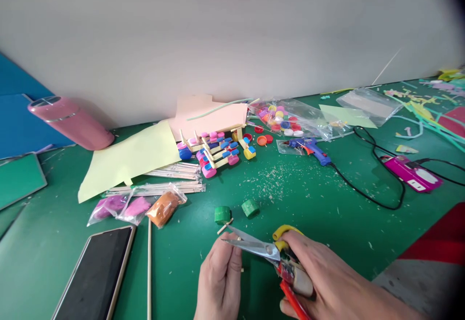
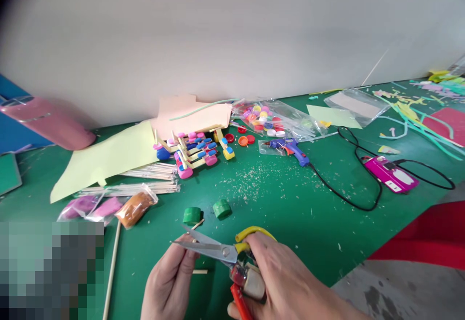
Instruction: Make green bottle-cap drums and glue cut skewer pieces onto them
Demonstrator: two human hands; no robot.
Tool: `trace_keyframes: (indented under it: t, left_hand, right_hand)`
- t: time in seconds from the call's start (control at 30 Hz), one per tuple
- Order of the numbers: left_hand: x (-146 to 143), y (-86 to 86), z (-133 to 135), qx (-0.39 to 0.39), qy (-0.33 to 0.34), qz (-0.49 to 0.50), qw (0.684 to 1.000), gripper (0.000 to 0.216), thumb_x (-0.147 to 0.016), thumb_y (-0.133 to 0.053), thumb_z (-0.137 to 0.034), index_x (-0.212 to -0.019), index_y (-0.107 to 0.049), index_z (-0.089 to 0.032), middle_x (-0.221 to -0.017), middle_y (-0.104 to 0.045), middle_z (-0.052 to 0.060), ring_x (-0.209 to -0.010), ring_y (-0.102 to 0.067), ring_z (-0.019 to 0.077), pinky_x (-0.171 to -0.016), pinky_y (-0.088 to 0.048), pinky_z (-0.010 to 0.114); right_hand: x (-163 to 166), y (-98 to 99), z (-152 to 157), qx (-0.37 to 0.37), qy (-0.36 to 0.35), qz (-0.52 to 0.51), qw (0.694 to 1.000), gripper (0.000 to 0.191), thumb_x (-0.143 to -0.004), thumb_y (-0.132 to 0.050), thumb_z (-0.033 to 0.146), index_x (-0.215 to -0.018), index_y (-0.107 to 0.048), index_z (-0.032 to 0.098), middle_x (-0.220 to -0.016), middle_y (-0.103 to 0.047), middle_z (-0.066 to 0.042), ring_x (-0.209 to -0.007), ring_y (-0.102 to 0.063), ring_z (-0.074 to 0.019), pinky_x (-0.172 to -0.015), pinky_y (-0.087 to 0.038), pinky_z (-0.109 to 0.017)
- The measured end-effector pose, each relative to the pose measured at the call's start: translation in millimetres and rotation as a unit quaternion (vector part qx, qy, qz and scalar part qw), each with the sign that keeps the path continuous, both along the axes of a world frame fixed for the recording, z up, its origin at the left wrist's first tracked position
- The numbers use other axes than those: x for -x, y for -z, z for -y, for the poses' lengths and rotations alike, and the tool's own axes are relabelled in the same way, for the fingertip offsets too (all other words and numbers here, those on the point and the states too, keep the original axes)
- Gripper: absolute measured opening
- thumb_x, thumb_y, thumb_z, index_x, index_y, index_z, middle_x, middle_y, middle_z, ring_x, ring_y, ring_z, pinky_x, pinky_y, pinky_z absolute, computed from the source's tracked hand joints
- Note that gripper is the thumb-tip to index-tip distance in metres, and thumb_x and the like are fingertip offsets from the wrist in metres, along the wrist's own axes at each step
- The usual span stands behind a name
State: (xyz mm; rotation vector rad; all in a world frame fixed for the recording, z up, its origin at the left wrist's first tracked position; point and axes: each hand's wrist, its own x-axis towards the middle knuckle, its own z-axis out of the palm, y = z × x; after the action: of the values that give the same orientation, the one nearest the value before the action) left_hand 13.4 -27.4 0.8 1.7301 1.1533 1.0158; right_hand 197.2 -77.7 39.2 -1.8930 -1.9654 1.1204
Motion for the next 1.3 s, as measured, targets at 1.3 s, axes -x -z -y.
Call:
trace_keyframes:
  t: [1.3]
  left_hand:
    - [4.0, 0.6, 1.3, -0.117, -0.003, -0.051, 0.992, 0.016, -0.083, -0.042, -0.009, -0.076, -0.05, -0.021, -0.068, -0.055, -0.002, -0.054, -0.051, 0.0109, -0.051, -0.043, 0.017]
  right_hand:
    - [1.3, 4.0, -3.1, -0.009, -0.034, 0.052, 0.998, 0.02, -0.076, -0.048, 0.034, -0.088, -0.044, 0.018, -0.072, -0.059, -0.006, -0.067, -0.058, -0.0245, -0.056, -0.038, -0.031]
